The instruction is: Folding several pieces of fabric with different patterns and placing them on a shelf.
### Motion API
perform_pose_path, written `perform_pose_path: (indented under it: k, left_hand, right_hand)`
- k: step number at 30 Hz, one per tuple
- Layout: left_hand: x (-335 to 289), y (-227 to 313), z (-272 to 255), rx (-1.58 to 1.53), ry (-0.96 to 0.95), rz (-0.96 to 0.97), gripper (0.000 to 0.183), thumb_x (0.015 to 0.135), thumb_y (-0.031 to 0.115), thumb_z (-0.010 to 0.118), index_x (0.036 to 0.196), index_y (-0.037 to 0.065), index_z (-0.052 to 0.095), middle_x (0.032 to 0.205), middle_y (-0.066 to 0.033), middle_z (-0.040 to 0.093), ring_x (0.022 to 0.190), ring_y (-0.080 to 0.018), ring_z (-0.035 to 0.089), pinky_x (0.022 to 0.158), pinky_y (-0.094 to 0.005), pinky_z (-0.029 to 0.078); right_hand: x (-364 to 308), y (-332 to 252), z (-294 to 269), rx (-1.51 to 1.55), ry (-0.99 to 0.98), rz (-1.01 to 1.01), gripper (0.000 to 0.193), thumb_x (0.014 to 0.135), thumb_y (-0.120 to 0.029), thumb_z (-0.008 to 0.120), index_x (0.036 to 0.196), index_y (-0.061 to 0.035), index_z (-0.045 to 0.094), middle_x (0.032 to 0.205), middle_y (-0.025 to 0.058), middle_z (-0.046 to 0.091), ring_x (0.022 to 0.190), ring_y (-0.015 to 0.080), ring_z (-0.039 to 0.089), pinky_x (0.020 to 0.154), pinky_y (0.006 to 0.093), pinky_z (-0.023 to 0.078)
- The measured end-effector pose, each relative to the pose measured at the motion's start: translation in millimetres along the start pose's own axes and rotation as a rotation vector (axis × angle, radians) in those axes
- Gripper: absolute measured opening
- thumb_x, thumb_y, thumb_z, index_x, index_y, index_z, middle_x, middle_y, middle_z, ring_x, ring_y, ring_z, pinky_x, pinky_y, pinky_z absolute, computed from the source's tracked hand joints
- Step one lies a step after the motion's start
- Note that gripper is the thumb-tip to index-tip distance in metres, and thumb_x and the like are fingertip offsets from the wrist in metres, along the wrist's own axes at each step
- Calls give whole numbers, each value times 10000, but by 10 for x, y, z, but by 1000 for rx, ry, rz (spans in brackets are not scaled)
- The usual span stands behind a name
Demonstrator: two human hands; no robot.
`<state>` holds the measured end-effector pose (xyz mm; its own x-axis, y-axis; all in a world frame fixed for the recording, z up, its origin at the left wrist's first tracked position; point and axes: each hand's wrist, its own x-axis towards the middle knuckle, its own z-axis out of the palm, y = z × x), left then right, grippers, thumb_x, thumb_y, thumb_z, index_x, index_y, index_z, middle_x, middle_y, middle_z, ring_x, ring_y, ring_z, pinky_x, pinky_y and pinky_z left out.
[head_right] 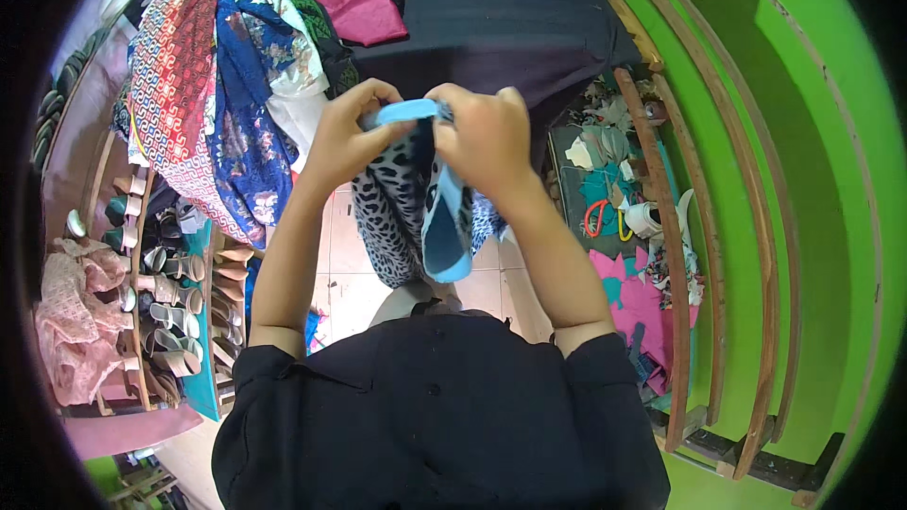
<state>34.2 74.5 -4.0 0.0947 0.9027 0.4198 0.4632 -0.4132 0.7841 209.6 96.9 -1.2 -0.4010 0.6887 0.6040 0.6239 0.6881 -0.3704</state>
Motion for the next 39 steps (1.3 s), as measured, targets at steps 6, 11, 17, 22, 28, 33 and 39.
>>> perform_pose_path:
  k: [6,11,17,22,28,33,39]
  left_hand:
    - [-339,-502,-127,11,-222,-10,382,631,276,739,860,6,595,639,-101,566,549,-139,522,504,-286,392]
    - [-950,-1422,-265,392,-457,-252,272,622,272,728,746,47,639,657,-114,566,579,-238,542,526,-342,402]
    - [-1453,-2214,339,152,-199,-137,222,748,31,483,964,76,497,783,-187,529,802,-379,519,673,-414,400]
    - [-1182,-2482,-116,89,-203,-309,167,861,119,410,1016,56,421,737,-71,530,608,-179,508,527,-336,414]
    - [253,-1409,-1785,1085,85,354,306,728,46,504,1024,126,520,806,-154,596,722,-347,592,622,-429,462]
    - [1056,-503,-2141,977,600,172,301,778,126,481,1060,200,554,888,-110,612,789,-328,590,659,-421,469]
    - [729,-470,-2476,1257,693,185,301,752,105,522,1034,190,584,955,-59,600,867,-269,581,688,-389,460]
  right_hand:
    - [15,89,-134,-85,223,-190,260,609,-39,552,851,-117,606,715,29,629,542,205,514,574,321,268]
    - [44,435,-616,280,652,173,287,704,126,454,919,22,612,840,71,622,813,119,568,734,239,432]
    - [86,522,-949,321,805,187,207,746,93,480,906,46,603,832,54,600,776,115,549,724,233,429]
    - [261,1033,-1162,-198,450,316,263,744,-80,493,968,-91,631,902,145,631,819,266,609,749,303,447]
    - [700,1676,-1509,-669,11,334,324,743,-208,473,1038,-209,608,919,118,630,868,293,593,808,383,410]
    - [1070,1539,-1917,-726,575,228,366,762,-213,452,1106,-281,559,871,114,634,824,274,600,767,413,387]
    - [903,1479,-1892,-919,352,261,361,772,-233,466,1117,-306,545,832,133,628,788,280,600,770,399,386]
